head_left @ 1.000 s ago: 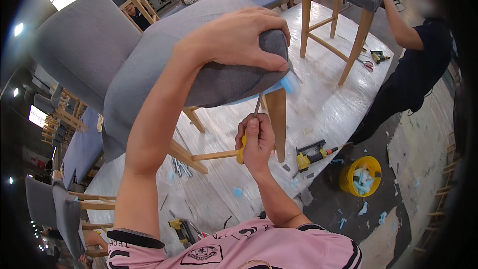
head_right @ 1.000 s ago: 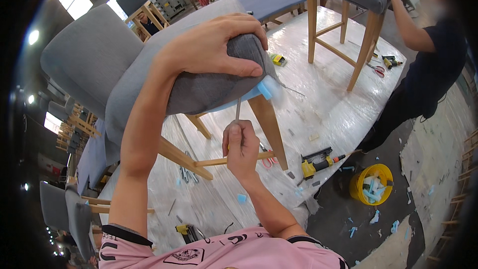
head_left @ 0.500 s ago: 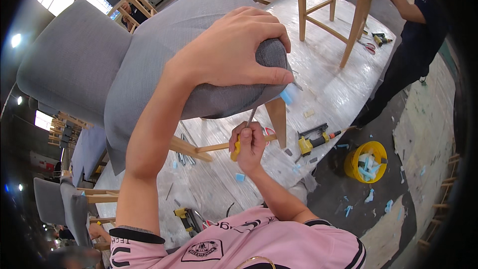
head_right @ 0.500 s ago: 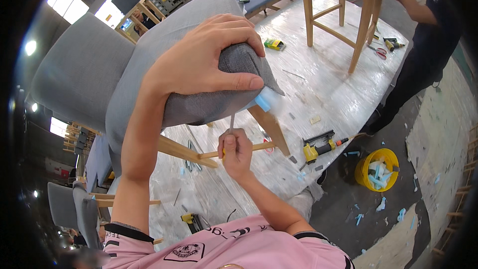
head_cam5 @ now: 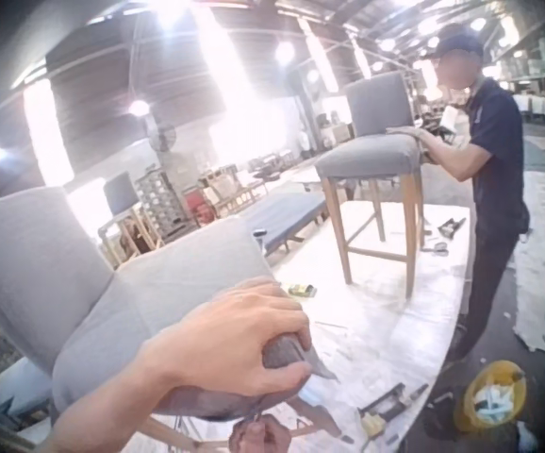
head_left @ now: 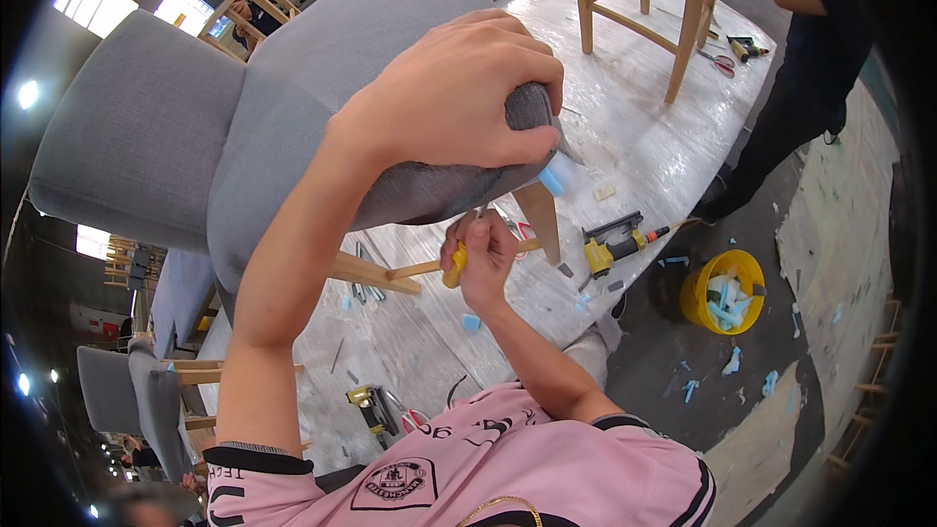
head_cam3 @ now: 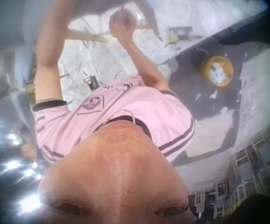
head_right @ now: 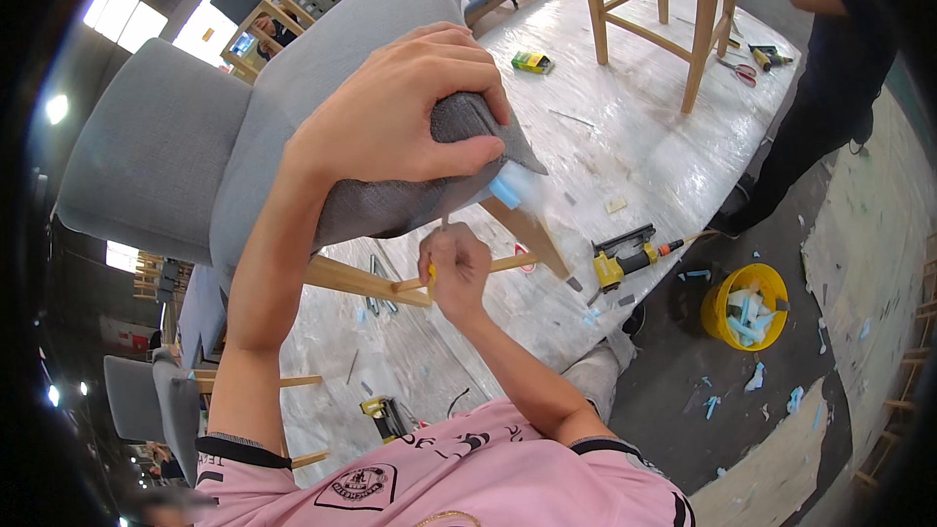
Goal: The person staples gray fabric onto a wooden chair frame, trims excess foam and fabric with scissors, and smooths the upholstery. The person repeats these steps on multiple chairs in a workshop setting.
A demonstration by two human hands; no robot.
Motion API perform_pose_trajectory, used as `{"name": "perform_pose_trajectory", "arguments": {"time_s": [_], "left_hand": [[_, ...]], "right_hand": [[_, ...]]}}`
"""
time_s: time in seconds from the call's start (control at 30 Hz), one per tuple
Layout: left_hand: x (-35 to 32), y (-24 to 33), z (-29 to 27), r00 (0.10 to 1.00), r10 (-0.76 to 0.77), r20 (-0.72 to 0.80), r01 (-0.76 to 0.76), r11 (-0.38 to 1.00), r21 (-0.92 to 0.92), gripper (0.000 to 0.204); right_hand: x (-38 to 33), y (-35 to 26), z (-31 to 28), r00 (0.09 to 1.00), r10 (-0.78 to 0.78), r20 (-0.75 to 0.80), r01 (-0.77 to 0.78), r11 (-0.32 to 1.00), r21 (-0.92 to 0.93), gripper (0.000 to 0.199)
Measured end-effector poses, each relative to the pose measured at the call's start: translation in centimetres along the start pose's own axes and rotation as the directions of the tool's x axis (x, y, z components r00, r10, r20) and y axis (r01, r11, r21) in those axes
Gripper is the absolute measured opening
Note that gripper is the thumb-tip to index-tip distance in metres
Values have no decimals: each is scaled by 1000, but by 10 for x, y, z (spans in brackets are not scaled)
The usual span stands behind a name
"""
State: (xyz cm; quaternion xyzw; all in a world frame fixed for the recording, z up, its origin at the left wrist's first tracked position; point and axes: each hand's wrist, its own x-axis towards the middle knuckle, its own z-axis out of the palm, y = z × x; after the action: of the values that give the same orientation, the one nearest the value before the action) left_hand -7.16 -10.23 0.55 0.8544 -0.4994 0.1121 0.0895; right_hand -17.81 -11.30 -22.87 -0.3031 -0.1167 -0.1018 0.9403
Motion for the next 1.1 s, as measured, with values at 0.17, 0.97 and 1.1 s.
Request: {"name": "perform_pose_trajectory", "arguments": {"time_s": [0.17,0.97,1.1], "left_hand": [[1,1,-2,1000,-25,7,25,1000,-1,23],[-6,8,3,998,-41,-47,44,996,73,22],[-2,6,3,999,-31,-24,33,997,68,25]], "right_hand": [[-4,9,6,1000,-5,6,5,1000,13,44],[-7,-6,-12,998,30,54,-28,999,-33,38],[-29,-2,-42,990,132,43,-129,989,-77,34]]}}
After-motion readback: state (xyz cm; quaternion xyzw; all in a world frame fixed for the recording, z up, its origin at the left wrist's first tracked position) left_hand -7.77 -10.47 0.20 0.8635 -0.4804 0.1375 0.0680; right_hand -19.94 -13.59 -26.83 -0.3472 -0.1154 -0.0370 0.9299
